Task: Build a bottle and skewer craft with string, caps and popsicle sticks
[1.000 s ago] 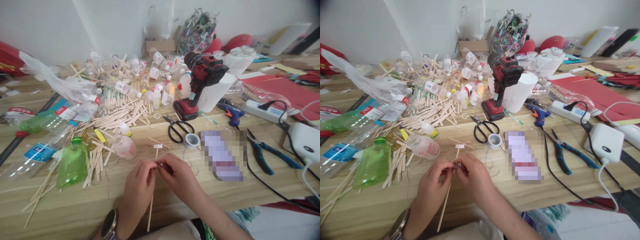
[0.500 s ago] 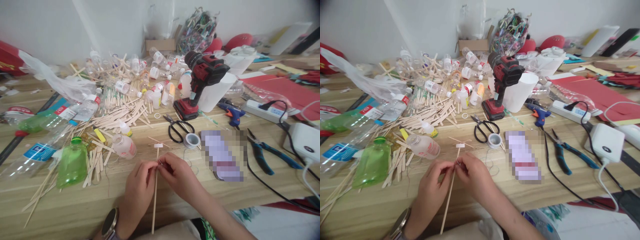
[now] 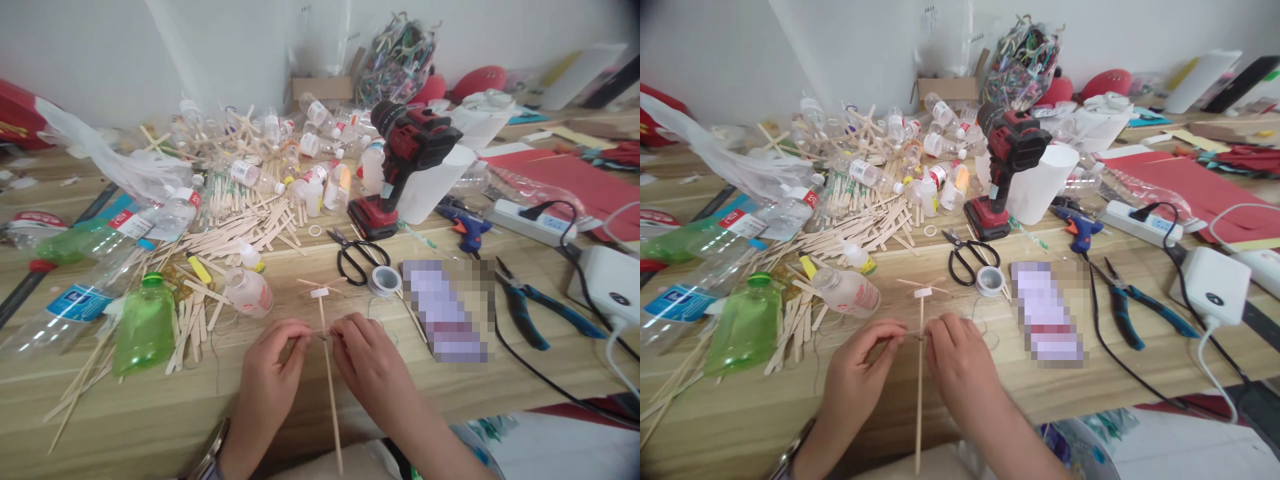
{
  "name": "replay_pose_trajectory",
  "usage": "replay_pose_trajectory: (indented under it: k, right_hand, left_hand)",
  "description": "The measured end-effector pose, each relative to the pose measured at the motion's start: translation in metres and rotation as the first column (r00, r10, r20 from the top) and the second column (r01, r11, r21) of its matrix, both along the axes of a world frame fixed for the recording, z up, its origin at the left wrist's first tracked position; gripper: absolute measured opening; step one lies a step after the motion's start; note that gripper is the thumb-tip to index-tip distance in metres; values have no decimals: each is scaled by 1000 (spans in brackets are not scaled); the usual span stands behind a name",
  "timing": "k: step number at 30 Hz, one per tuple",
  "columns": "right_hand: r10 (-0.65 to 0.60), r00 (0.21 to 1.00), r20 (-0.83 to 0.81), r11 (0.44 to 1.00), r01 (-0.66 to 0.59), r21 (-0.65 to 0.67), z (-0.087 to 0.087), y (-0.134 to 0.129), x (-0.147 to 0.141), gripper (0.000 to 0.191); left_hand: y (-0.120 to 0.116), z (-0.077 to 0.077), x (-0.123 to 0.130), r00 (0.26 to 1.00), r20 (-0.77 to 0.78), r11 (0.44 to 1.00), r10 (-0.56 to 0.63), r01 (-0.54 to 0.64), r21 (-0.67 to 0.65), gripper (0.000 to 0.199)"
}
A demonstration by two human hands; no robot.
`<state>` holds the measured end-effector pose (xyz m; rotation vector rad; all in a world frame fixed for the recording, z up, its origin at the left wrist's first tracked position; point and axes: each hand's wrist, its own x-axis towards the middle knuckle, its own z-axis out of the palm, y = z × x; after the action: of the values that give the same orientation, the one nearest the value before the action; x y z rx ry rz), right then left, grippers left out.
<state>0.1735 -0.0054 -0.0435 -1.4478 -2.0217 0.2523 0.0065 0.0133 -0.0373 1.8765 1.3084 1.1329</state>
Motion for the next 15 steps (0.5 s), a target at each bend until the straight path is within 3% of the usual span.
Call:
replay_pose_trajectory:
  k: [5,8,12,15]
  right_hand:
    - [-56,994,-97,998,54,-21,-9,-5,8,15]
    - [-67,977,-201,996,54,-70,-10,-6,7,18]
    - [-67,918,-391,984,-3,-176,-6,-5,4,21]
    - [-94,826,-556,965,-61,-254,-2,-2,2,16]
  left_hand:
    - [-1,1,-2,993,107,972,47,-20,-234,12]
    - [-3,0,0,964,264,942,30,61,-330,10]
    - [-5,-2,7,799,600,857,48,275,-435,14]
    - [-4,-2,13,698,704,806,129,340,-485,18]
